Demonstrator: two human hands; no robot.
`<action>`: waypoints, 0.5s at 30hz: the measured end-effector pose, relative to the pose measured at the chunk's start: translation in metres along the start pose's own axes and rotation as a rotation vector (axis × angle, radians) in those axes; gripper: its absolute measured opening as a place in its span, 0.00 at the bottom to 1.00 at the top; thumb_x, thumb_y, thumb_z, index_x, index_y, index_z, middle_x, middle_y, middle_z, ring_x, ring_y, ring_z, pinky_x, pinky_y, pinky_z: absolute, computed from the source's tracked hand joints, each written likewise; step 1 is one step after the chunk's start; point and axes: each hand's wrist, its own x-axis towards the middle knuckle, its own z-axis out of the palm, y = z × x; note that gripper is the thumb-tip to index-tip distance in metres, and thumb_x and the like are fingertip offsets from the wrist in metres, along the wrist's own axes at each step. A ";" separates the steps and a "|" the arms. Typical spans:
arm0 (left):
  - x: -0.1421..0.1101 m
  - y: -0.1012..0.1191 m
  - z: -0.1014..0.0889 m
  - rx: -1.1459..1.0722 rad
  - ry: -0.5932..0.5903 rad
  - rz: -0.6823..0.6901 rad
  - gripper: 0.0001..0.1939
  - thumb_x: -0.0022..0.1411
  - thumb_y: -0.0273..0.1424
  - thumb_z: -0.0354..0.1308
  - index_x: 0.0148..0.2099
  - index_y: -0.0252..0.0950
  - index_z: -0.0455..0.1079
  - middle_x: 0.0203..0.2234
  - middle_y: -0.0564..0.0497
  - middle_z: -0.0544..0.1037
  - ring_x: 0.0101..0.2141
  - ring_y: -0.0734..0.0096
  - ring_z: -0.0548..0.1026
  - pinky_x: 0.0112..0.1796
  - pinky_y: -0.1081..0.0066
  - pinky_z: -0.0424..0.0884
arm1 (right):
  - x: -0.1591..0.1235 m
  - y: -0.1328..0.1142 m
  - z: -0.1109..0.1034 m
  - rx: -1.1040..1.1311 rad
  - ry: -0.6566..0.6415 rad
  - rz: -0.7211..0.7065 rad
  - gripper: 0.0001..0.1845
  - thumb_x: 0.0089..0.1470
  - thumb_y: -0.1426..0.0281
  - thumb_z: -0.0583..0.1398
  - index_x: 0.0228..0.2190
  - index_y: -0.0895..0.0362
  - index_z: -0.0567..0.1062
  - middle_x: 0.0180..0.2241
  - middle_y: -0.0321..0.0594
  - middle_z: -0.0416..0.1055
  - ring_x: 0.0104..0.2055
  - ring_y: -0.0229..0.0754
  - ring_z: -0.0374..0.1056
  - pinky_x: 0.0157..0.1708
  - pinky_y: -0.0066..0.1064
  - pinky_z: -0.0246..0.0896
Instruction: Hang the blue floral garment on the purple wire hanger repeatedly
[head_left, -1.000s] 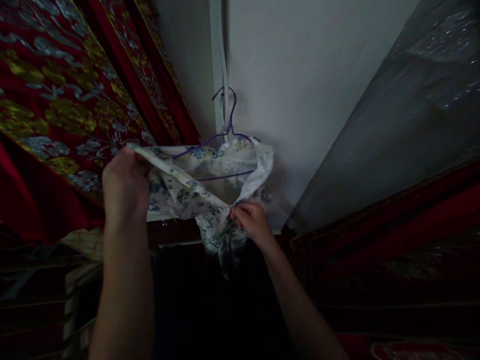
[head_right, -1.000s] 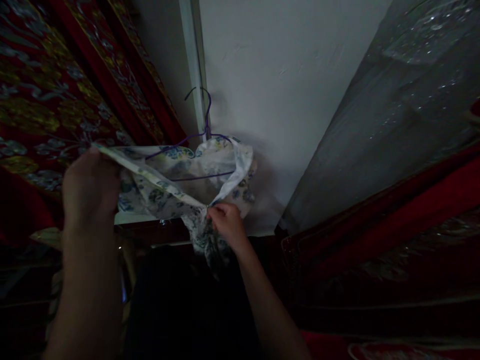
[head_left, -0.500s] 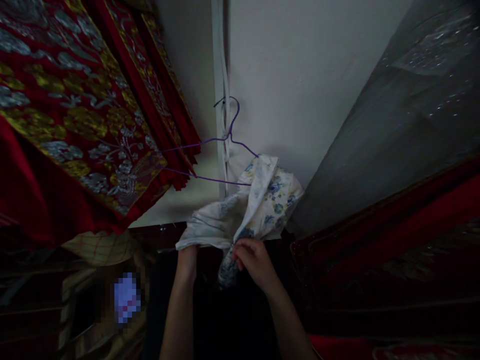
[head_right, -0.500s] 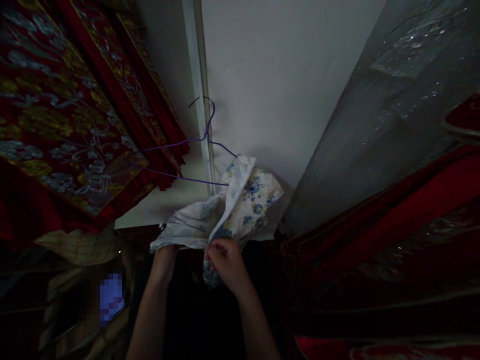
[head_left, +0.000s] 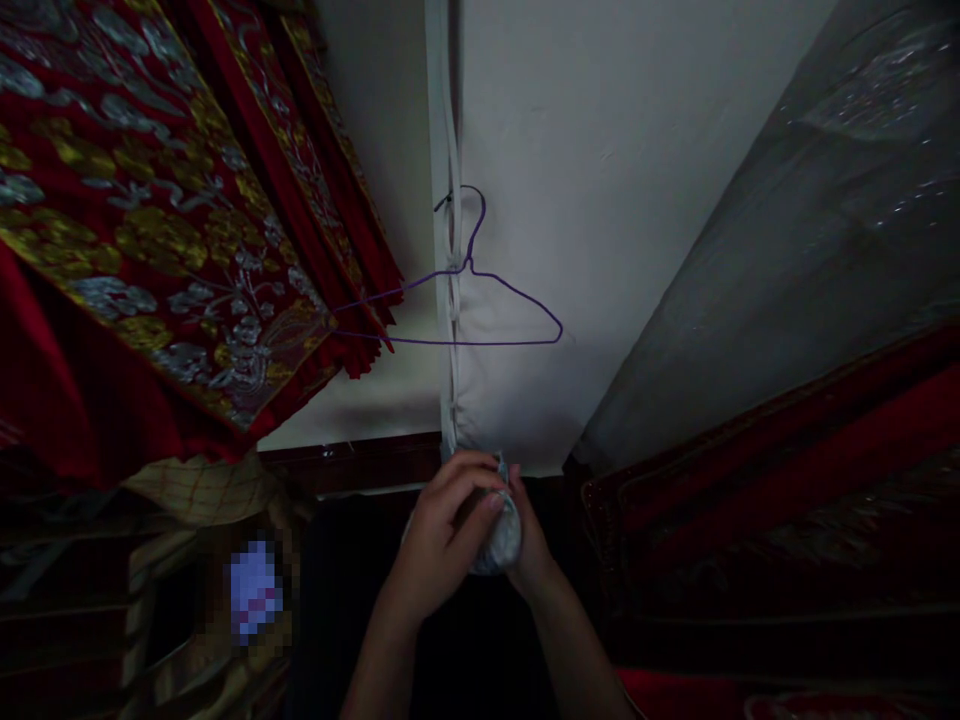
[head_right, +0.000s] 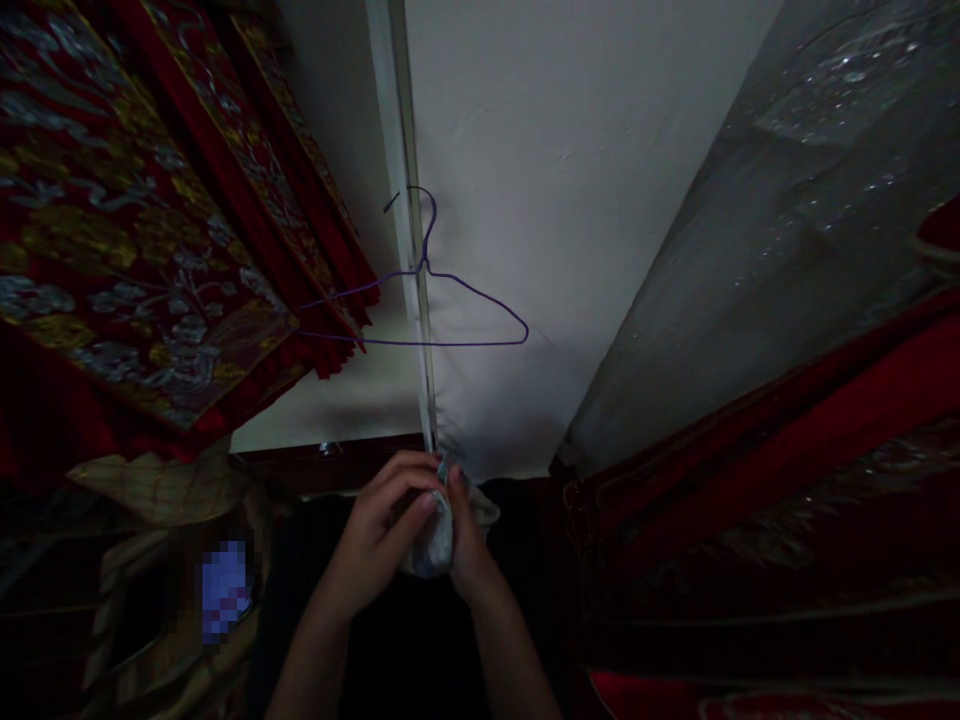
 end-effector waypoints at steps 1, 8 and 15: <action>0.005 -0.002 -0.006 0.043 -0.033 0.017 0.10 0.72 0.36 0.55 0.46 0.40 0.76 0.51 0.44 0.75 0.54 0.60 0.72 0.56 0.64 0.65 | -0.003 -0.003 0.002 0.004 -0.057 0.021 0.40 0.51 0.32 0.54 0.40 0.54 0.77 0.38 0.45 0.76 0.47 0.50 0.72 0.47 0.40 0.68; 0.014 -0.049 -0.057 0.007 -0.346 -0.284 0.30 0.73 0.51 0.41 0.54 0.35 0.75 0.49 0.44 0.80 0.52 0.56 0.75 0.55 0.61 0.69 | 0.021 -0.051 0.006 -0.409 -0.432 0.033 0.18 0.38 0.66 0.71 0.33 0.57 0.75 0.29 0.34 0.71 0.30 0.38 0.65 0.31 0.29 0.61; -0.007 -0.054 -0.101 0.531 -0.408 -0.375 0.16 0.68 0.37 0.52 0.47 0.33 0.76 0.39 0.46 0.82 0.40 0.56 0.79 0.45 0.65 0.71 | 0.091 -0.129 -0.003 -0.592 0.083 -0.575 0.10 0.42 0.70 0.62 0.32 0.54 0.73 0.23 0.30 0.65 0.24 0.36 0.58 0.25 0.27 0.54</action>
